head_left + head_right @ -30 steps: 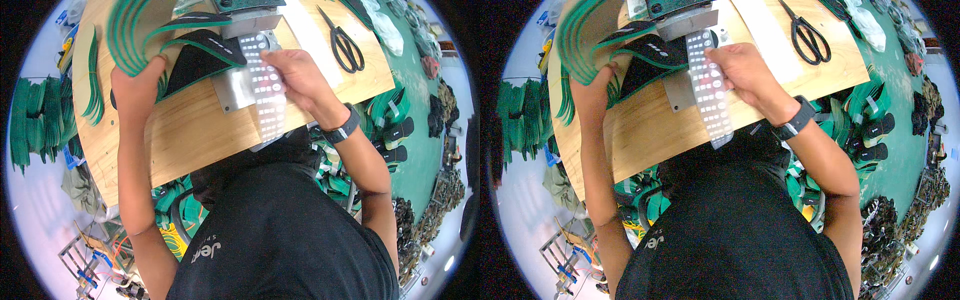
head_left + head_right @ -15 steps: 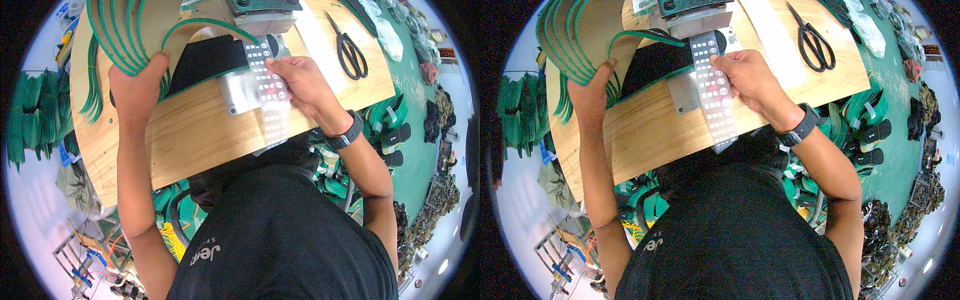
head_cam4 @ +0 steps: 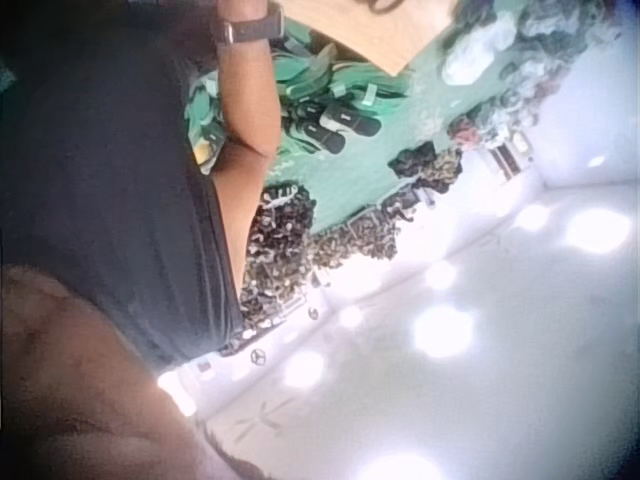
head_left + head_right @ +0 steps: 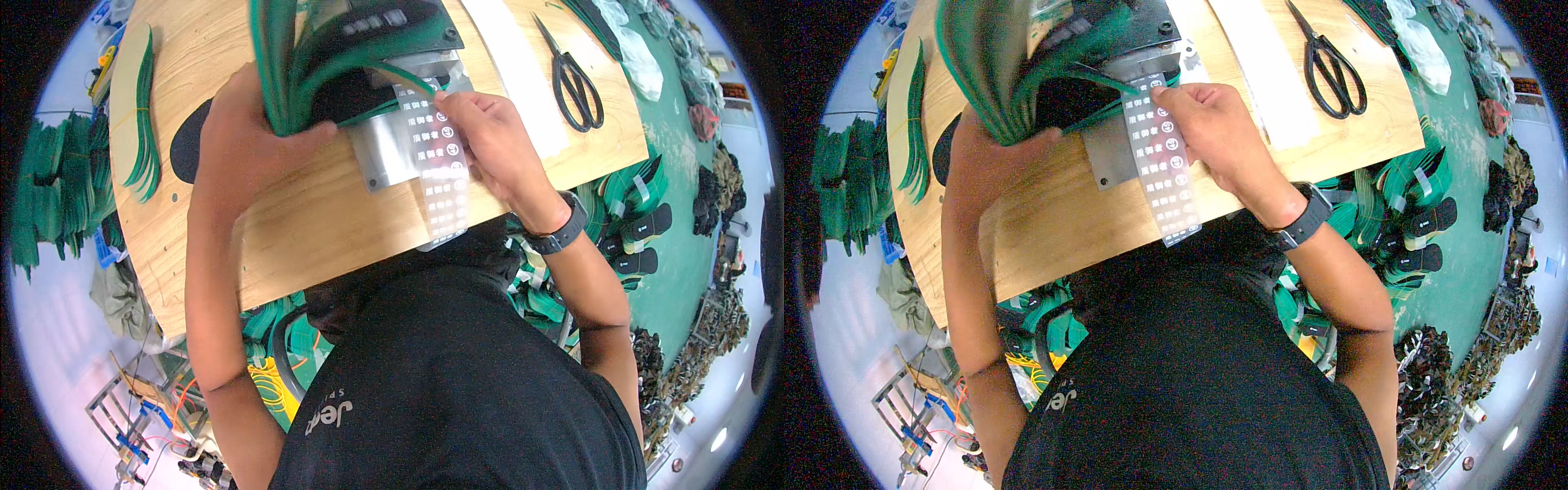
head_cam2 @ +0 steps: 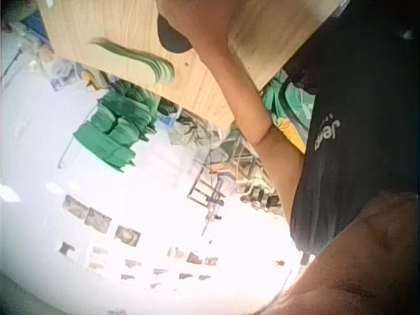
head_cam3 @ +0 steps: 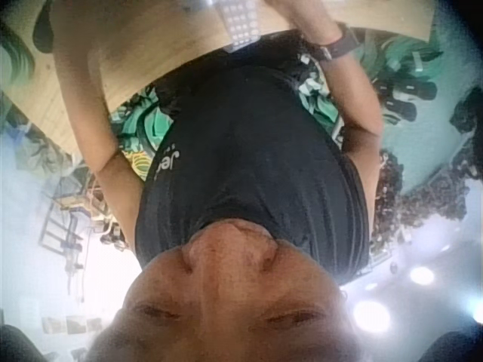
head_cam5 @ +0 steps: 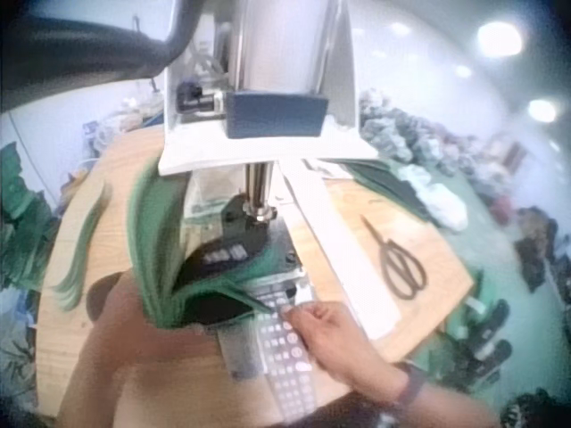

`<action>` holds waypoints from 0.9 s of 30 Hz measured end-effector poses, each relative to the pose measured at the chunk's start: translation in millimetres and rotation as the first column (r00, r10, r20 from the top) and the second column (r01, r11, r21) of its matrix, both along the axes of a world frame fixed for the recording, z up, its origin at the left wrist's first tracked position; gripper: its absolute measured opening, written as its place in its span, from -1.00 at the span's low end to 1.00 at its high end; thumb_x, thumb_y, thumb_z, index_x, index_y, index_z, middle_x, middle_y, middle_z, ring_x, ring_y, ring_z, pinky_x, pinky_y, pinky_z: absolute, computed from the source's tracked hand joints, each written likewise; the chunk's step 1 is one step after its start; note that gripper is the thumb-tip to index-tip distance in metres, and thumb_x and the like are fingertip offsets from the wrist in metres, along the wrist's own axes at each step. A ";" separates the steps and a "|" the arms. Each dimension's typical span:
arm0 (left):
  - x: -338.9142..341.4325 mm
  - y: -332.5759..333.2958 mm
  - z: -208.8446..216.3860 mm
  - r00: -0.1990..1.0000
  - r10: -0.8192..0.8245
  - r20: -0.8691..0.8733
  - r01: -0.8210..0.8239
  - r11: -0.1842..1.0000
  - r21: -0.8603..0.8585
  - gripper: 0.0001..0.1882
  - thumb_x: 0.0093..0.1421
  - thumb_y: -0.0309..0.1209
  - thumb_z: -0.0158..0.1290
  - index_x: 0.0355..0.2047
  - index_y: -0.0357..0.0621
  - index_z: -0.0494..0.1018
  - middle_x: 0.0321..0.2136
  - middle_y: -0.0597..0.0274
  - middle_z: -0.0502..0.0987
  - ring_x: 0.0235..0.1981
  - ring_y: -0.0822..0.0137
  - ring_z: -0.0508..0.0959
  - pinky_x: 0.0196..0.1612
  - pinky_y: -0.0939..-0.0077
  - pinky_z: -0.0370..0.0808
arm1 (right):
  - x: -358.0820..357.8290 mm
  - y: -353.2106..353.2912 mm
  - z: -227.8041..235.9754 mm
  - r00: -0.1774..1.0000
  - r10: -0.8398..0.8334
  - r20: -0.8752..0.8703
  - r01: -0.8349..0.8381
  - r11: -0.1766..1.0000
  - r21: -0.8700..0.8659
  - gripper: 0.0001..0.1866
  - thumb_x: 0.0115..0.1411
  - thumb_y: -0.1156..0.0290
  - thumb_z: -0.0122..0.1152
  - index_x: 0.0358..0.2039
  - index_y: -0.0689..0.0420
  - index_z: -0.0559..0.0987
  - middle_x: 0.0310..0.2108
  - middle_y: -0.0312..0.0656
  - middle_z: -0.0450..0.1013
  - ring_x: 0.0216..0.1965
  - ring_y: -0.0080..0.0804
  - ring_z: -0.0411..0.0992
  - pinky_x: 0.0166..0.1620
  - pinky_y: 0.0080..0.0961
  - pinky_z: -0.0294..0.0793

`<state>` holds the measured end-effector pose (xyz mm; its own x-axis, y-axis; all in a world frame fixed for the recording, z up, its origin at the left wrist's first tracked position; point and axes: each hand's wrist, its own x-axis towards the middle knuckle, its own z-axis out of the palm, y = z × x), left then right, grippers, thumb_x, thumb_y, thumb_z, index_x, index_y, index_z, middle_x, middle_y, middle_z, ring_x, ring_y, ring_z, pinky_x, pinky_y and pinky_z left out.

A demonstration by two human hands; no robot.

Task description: The person organizes stacks of green shoe insoles, cuts out small stickers from a sheet with scissors, and places them onto the top of the insole stacks.

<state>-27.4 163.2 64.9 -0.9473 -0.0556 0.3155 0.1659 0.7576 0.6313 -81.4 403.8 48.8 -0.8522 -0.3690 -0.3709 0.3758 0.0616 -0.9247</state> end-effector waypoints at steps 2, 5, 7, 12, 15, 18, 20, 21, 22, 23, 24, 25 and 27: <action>-4.9 3.8 -1.4 0.991 -0.093 -0.093 0.073 0.978 -0.194 -0.31 -0.21 -0.31 0.29 -0.01 -0.26 0.36 -0.34 -0.02 0.49 -0.25 0.01 0.48 -0.14 0.26 0.41 | 1.7 1.1 -4.9 0.999 -0.004 -0.041 0.004 1.000 -0.022 -0.71 0.22 0.33 0.08 -0.55 0.25 0.53 -0.68 -0.26 0.46 -0.71 -0.63 0.36 -0.67 -0.70 0.26; -3.0 7.0 -1.2 0.998 -0.034 0.051 0.046 0.962 -0.269 -0.16 -0.20 -0.32 0.27 0.14 -0.19 0.24 -0.28 -0.07 0.48 -0.19 -0.07 0.45 -0.12 0.21 0.39 | 5.1 3.1 1.4 0.986 0.118 -0.119 -0.107 0.990 0.091 -0.73 0.21 0.37 0.07 -0.55 0.27 0.53 -0.66 -0.27 0.45 -0.69 -0.63 0.36 -0.63 -0.70 0.29; -2.3 6.6 -4.1 1.000 0.004 -0.017 -0.009 0.954 -0.301 -0.18 -0.19 -0.32 0.26 0.14 -0.19 0.25 -0.28 -0.08 0.48 -0.18 -0.07 0.45 -0.14 0.21 0.40 | 4.6 13.1 -10.8 0.997 -0.048 -0.062 0.045 0.998 -0.047 -0.75 0.22 0.39 0.07 -0.53 0.27 0.52 -0.64 -0.27 0.45 -0.65 -0.64 0.38 -0.59 -0.70 0.32; -0.9 5.0 3.0 0.992 0.107 0.069 -0.093 0.978 -0.188 -0.41 -0.13 -0.33 0.24 -0.03 -0.21 0.42 -0.37 0.00 0.52 -0.33 0.14 0.51 -0.21 0.42 0.43 | 1.0 23.3 -9.6 0.977 -0.204 0.053 0.211 0.952 -0.222 -0.76 0.23 0.37 0.05 -0.49 0.25 0.53 -0.61 -0.30 0.45 -0.62 -0.64 0.37 -0.56 -0.73 0.29; 6.6 1.2 15.3 0.945 0.239 0.223 -0.263 0.961 0.083 -0.61 -0.06 -0.36 0.21 -0.19 -0.22 0.52 -0.43 0.14 0.55 -0.41 0.39 0.49 -0.24 0.57 0.41 | -7.2 16.7 -9.5 0.998 -0.036 0.043 0.043 0.984 -0.174 -0.79 0.25 0.38 0.07 -0.43 0.26 0.52 -0.55 -0.26 0.48 -0.59 -0.62 0.43 -0.52 -0.72 0.40; 14.1 -10.2 6.5 0.944 0.324 0.054 -0.324 0.892 0.315 -0.73 -0.01 -0.39 0.19 -0.29 -0.25 0.54 -0.45 0.27 0.55 -0.42 0.53 0.45 -0.25 0.62 0.39 | -9.7 8.7 -0.3 0.992 0.116 0.050 -0.114 0.993 -0.040 -0.77 0.25 0.35 0.09 -0.47 0.23 0.52 -0.62 -0.30 0.47 -0.67 -0.67 0.39 -0.64 -0.79 0.31; 14.5 -14.4 4.6 0.936 0.352 -0.018 -0.314 0.854 0.416 -0.75 0.01 -0.41 0.18 -0.31 -0.28 0.53 -0.44 0.32 0.55 -0.40 0.55 0.46 -0.25 0.61 0.40 | -10.7 4.4 0.0 0.990 0.115 0.081 -0.117 0.993 0.019 -0.75 0.25 0.33 0.10 -0.49 0.22 0.52 -0.66 -0.31 0.46 -0.72 -0.69 0.36 -0.70 -0.81 0.24; 14.9 -13.6 3.3 0.936 0.349 -0.030 -0.300 0.842 0.448 -0.75 0.00 -0.41 0.19 -0.32 -0.30 0.53 -0.44 0.32 0.55 -0.41 0.52 0.46 -0.26 0.60 0.40 | -8.3 2.3 -1.3 0.995 0.080 0.067 -0.084 0.995 0.059 -0.74 0.25 0.31 0.11 -0.51 0.21 0.53 -0.65 -0.30 0.46 -0.75 -0.67 0.33 -0.73 -0.79 0.20; 15.4 -14.4 3.6 0.941 0.337 -0.006 -0.300 0.845 0.444 -0.73 0.00 -0.41 0.19 -0.29 -0.30 0.52 -0.40 0.29 0.55 -0.37 0.48 0.48 -0.21 0.58 0.40 | -8.6 2.1 0.0 0.993 0.088 0.073 -0.093 0.993 0.066 -0.74 0.25 0.31 0.11 -0.51 0.21 0.53 -0.65 -0.29 0.46 -0.75 -0.67 0.34 -0.73 -0.80 0.21; 15.6 -16.0 5.1 0.946 0.325 0.018 -0.299 0.847 0.439 -0.71 0.00 -0.41 0.19 -0.27 -0.29 0.51 -0.35 0.27 0.55 -0.33 0.45 0.49 -0.16 0.55 0.39 | -9.6 2.0 2.3 0.992 0.096 0.079 -0.102 0.992 0.074 -0.74 0.25 0.31 0.11 -0.51 0.21 0.53 -0.65 -0.29 0.46 -0.75 -0.67 0.34 -0.73 -0.80 0.22; 16.1 -17.5 5.9 0.949 0.311 0.043 -0.298 0.851 0.433 -0.69 0.00 -0.41 0.20 -0.24 -0.28 0.51 -0.31 0.24 0.56 -0.29 0.41 0.50 -0.11 0.53 0.39 | -10.3 2.2 3.2 0.991 0.104 0.086 -0.111 0.991 0.078 -0.74 0.25 0.31 0.11 -0.51 0.21 0.53 -0.65 -0.29 0.46 -0.75 -0.67 0.35 -0.73 -0.80 0.22; 16.5 -18.6 5.0 0.950 0.307 0.046 -0.297 0.856 0.424 -0.69 0.00 -0.40 0.20 -0.23 -0.28 0.51 -0.31 0.25 0.55 -0.29 0.41 0.50 -0.12 0.53 0.39 | -11.7 3.1 1.8 0.990 0.112 0.082 -0.118 0.990 0.076 -0.74 0.24 0.32 0.10 -0.51 0.24 0.53 -0.64 -0.25 0.48 -0.74 -0.63 0.37 -0.73 -0.76 0.27; 16.4 -20.3 2.9 0.954 0.296 0.053 -0.292 0.866 0.407 -0.69 0.01 -0.40 0.20 -0.23 -0.27 0.51 -0.31 0.25 0.55 -0.30 0.42 0.49 -0.12 0.54 0.39 | -15.4 5.7 -2.0 0.989 0.125 0.077 -0.130 0.989 0.073 -0.73 0.23 0.35 0.07 -0.49 0.29 0.55 -0.61 -0.15 0.51 -0.73 -0.54 0.41 -0.72 -0.67 0.37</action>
